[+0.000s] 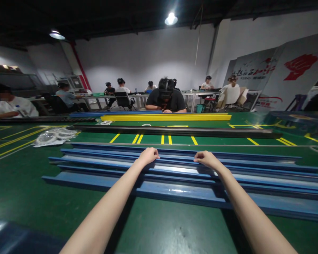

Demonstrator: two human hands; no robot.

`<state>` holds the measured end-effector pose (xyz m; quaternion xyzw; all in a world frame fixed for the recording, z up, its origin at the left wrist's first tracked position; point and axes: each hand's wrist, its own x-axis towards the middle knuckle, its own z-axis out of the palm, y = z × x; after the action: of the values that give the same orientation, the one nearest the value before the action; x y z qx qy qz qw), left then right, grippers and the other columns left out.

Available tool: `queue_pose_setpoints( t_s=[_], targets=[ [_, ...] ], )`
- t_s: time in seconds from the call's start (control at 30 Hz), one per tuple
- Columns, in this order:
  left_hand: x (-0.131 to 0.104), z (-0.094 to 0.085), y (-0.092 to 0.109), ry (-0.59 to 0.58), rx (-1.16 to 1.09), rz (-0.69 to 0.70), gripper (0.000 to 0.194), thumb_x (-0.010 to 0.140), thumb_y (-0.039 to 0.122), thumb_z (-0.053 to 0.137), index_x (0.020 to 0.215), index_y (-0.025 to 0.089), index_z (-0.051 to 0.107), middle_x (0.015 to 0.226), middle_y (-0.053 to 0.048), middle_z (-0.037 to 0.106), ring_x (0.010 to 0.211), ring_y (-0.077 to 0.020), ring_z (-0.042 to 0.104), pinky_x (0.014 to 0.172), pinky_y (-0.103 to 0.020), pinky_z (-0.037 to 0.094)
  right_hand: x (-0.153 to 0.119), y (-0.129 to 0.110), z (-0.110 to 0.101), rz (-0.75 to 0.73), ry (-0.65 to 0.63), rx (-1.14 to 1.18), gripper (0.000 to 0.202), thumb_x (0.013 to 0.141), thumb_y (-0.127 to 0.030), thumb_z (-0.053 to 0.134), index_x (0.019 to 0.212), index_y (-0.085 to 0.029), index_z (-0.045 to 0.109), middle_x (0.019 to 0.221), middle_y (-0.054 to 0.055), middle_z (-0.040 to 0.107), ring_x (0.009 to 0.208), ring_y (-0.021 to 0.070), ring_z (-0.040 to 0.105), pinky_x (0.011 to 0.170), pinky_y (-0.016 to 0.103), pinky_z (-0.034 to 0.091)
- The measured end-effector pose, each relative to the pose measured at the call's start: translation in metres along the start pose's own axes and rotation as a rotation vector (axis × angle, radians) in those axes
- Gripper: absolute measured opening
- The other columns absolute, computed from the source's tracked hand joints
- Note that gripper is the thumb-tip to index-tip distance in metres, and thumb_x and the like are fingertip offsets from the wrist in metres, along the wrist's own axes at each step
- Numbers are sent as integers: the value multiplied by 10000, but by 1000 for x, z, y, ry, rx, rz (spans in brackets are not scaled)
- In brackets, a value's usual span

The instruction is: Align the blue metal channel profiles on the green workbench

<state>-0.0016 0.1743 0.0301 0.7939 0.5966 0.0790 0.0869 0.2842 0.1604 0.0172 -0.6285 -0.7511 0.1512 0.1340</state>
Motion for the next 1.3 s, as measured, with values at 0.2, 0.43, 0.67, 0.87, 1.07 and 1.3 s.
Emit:
queue_pose_setpoints(
  t_s=[0.2, 0.43, 0.67, 0.87, 1.07, 1.3],
  targets=[
    [11, 9, -10, -34, -66, 27, 111, 749, 281, 593, 708, 182, 620, 746, -15, 667, 747, -152, 613, 616, -211, 419, 1, 0, 11, 14, 61, -74, 114, 775, -259, 512, 722, -198, 593, 778, 27, 646, 743, 153, 568, 566, 225, 329],
    [2, 0, 0, 87, -34, 70, 124, 813, 114, 445, 800, 143, 566, 858, -82, 669, 872, -189, 604, 721, -255, 420, 0, -3, 18, -90, 287, -107, 145, 805, -189, 436, 716, -178, 549, 824, 58, 624, 792, 171, 544, 657, 258, 327],
    [-1, -10, 1, 244, -48, 83, 166, 849, 204, 417, 765, 155, 551, 860, -77, 645, 862, -193, 580, 765, -289, 414, 0, -8, 4, -200, 503, -34, 192, 802, -223, 421, 675, -184, 560, 772, 56, 620, 799, 193, 532, 686, 289, 320],
    [-14, -38, 3, 412, -124, 129, 167, 832, 215, 424, 743, 169, 557, 816, -54, 635, 828, -187, 570, 762, -290, 414, -16, -36, -40, -295, 675, -96, 190, 792, -235, 435, 667, -186, 569, 739, 50, 610, 767, 193, 519, 676, 304, 304],
    [-44, -66, 12, 498, -207, 149, 163, 802, 202, 450, 714, 169, 583, 800, -44, 648, 793, -181, 573, 745, -280, 414, -54, -66, -66, -326, 793, -162, 211, 803, -249, 421, 679, -187, 581, 734, 45, 606, 761, 192, 523, 681, 314, 302],
    [-91, -86, 21, 580, -195, 208, 174, 803, 192, 450, 701, 173, 591, 790, -32, 651, 784, -178, 562, 747, -288, 399, -102, -87, -66, -306, 824, -126, 196, 789, -247, 431, 666, -194, 574, 733, 47, 615, 755, 196, 536, 668, 311, 329]
  ],
)
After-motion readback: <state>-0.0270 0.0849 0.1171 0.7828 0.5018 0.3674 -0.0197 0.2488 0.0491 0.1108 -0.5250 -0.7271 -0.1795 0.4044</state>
